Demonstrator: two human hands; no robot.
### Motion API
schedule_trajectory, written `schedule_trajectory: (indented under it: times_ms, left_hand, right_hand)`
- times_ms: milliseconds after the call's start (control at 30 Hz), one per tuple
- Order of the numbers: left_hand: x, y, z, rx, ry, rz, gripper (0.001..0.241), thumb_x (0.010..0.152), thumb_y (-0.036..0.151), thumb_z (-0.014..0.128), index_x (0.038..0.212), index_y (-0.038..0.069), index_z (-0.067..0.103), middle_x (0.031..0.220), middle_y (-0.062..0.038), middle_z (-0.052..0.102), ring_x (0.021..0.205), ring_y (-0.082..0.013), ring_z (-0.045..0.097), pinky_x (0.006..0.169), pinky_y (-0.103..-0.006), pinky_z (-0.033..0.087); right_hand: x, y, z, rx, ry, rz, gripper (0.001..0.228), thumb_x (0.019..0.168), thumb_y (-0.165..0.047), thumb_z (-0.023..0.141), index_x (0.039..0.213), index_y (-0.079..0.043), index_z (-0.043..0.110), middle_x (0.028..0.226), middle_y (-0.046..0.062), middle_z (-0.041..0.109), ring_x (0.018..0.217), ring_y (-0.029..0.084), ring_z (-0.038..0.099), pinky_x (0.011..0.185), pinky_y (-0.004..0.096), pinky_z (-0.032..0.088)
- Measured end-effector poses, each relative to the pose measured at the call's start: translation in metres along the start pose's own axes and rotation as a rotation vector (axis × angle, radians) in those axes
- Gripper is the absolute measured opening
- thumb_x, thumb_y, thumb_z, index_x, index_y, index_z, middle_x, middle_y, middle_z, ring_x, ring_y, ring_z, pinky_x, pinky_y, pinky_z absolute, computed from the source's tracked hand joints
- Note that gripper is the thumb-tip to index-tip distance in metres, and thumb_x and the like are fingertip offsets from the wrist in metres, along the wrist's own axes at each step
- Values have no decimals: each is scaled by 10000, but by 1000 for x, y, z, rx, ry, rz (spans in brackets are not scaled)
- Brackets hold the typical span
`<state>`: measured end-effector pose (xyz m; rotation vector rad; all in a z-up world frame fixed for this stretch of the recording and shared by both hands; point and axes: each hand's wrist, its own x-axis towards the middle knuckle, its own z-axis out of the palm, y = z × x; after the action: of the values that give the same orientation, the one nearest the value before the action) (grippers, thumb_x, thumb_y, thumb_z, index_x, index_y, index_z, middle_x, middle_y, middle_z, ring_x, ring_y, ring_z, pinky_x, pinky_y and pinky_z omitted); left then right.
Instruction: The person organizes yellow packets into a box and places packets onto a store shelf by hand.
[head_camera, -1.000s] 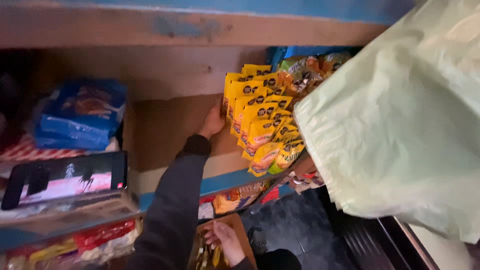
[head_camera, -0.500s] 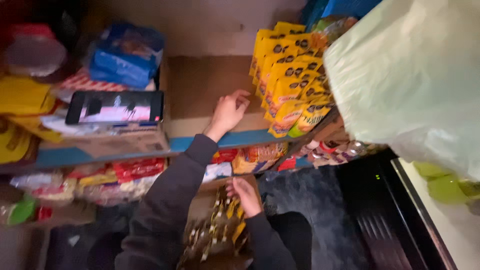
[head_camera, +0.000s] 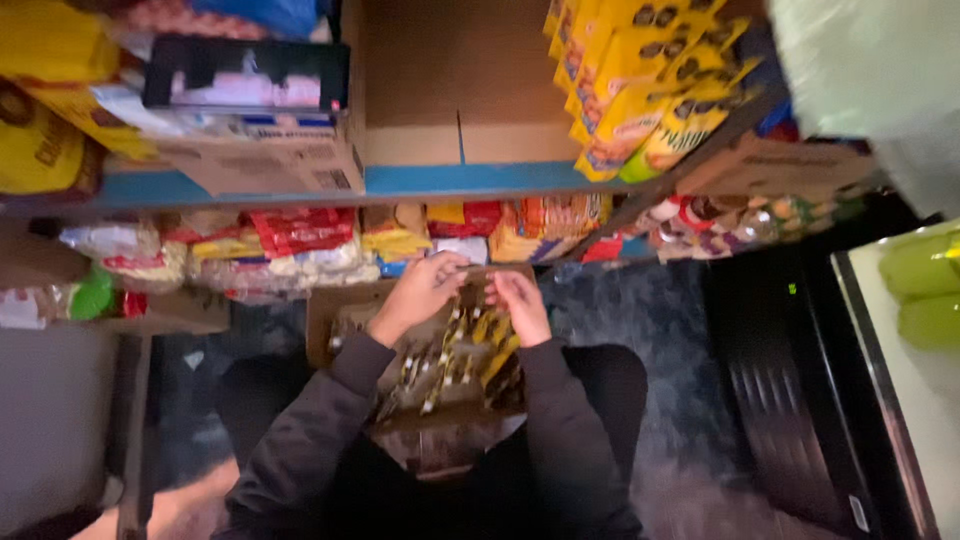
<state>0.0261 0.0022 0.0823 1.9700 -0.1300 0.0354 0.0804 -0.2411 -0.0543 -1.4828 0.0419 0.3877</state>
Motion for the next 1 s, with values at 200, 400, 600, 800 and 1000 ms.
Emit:
schedule_trajectory:
  times_ms: [200, 400, 600, 800, 1000]
  left_hand:
    - [-67, -91, 32, 194, -59, -364, 244, 1040, 166, 750, 1259, 69, 797, 1019, -199, 859, 966, -374, 854, 826, -517, 676]
    - [-71, -121, 37, 519, -252, -428, 305, 1009, 222, 692, 1090, -11, 873, 1001, -300, 838, 1008, -503, 824, 830, -616, 669]
    - [-71, -124, 55, 613, -308, -307, 336, 1065, 211, 663, 915, -47, 815, 813, -250, 795, 812, -428, 835, 686, -538, 688]
    - [-66, -131, 82, 553, -401, -377, 360, 1077, 260, 644, 1247, 1, 826, 998, -256, 840, 945, -470, 830, 774, -598, 687]
    - [-60, -134, 120, 497, -492, -445, 257, 1124, 188, 619, 1095, 18, 810, 795, -99, 761, 683, -220, 709, 616, -377, 545]
  right_hand:
    - [-26, -39, -7, -3, 82, -5, 284, 1106, -386, 776, 1223, -129, 807, 1037, 117, 844, 836, 181, 819, 657, 233, 604]
    - [-37, -52, -26, -14, 114, -40, 311, 1121, -382, 753, 1250, -100, 781, 1055, 111, 835, 862, 162, 815, 683, 225, 608]
    - [-54, -65, -40, 40, 134, -67, 271, 1117, -337, 756, 1225, -90, 780, 1020, 128, 830, 820, 173, 805, 672, 217, 608]
    - [-76, -83, -58, 7, 120, -104, 290, 1126, -314, 741, 1278, -67, 767, 1070, 176, 824, 898, 221, 833, 686, 249, 645]
    - [-90, -91, -77, -16, 166, -97, 312, 1133, -339, 734, 1272, -61, 761, 1049, 157, 811, 887, 201, 809, 706, 230, 619]
